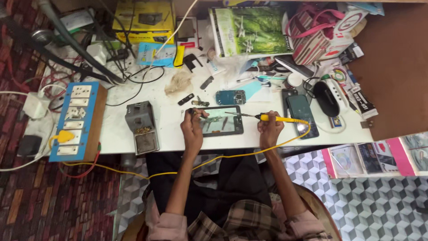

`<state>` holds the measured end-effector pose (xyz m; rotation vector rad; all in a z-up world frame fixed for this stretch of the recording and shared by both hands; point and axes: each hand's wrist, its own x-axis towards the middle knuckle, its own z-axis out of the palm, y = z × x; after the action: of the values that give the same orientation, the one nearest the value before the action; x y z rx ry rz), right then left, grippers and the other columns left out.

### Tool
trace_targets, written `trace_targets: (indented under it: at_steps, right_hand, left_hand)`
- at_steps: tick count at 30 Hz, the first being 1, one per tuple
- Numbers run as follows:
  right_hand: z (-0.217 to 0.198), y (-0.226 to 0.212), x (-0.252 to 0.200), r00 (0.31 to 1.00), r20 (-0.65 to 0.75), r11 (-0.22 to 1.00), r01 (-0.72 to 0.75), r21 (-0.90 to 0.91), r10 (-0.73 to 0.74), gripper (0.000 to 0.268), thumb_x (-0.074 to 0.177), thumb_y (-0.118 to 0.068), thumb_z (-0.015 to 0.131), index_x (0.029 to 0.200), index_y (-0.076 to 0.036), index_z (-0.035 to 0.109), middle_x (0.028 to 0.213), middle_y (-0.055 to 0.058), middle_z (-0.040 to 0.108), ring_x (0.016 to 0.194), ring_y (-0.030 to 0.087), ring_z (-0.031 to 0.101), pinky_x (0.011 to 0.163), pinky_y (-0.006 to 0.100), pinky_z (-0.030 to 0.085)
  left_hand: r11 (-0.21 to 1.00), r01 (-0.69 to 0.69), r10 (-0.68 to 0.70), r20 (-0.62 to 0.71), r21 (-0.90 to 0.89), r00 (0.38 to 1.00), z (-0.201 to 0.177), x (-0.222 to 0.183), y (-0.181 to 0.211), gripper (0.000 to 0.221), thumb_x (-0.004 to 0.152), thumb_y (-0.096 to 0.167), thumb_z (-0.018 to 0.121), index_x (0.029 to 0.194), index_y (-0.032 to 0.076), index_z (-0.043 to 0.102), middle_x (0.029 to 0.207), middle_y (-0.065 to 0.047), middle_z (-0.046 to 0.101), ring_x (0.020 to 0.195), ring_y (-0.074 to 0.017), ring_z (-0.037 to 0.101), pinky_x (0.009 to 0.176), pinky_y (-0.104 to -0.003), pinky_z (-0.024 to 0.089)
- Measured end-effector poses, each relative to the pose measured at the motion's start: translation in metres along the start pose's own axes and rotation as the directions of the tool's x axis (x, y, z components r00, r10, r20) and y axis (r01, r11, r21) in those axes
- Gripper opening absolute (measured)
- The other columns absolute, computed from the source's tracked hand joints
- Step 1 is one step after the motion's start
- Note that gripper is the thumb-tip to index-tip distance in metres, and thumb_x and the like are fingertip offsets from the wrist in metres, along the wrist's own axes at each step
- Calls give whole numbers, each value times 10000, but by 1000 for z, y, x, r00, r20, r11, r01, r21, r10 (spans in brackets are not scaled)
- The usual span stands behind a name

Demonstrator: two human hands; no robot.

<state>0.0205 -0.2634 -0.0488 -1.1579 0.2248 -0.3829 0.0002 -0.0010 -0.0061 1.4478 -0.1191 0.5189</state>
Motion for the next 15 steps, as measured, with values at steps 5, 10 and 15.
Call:
trace_targets:
  at_steps: [5,10,15]
  right_hand:
    - [14,-13,-8,993,116,996,32,-81,-23,295,1074,-296,560,893,-63,560,593,49,558,460,104,516,415,228,355]
    - [14,-16,-9,984,179,995,30,-91,-13,287,1099,-274,543,917,-53,559,601,60,557,464,103,512,427,228,355]
    - [14,-13,-6,993,120,984,23,-175,-2,286,1090,-254,529,899,-43,562,599,74,582,444,105,503,412,235,355]
  left_hand:
    - [998,3,-3,-6,69,1000,-1,2,15,196,1119,123,432,1047,-14,552,927,-108,716,912,-189,709,890,-305,536]
    - [998,16,-17,4,67,1000,-1,1,12,180,1114,105,423,1071,-21,545,937,-119,719,921,-199,703,906,-302,529]
    - [997,-7,6,9,81,1000,-1,1,10,186,1118,111,428,1061,-20,547,943,-127,722,905,-207,696,904,-306,527]
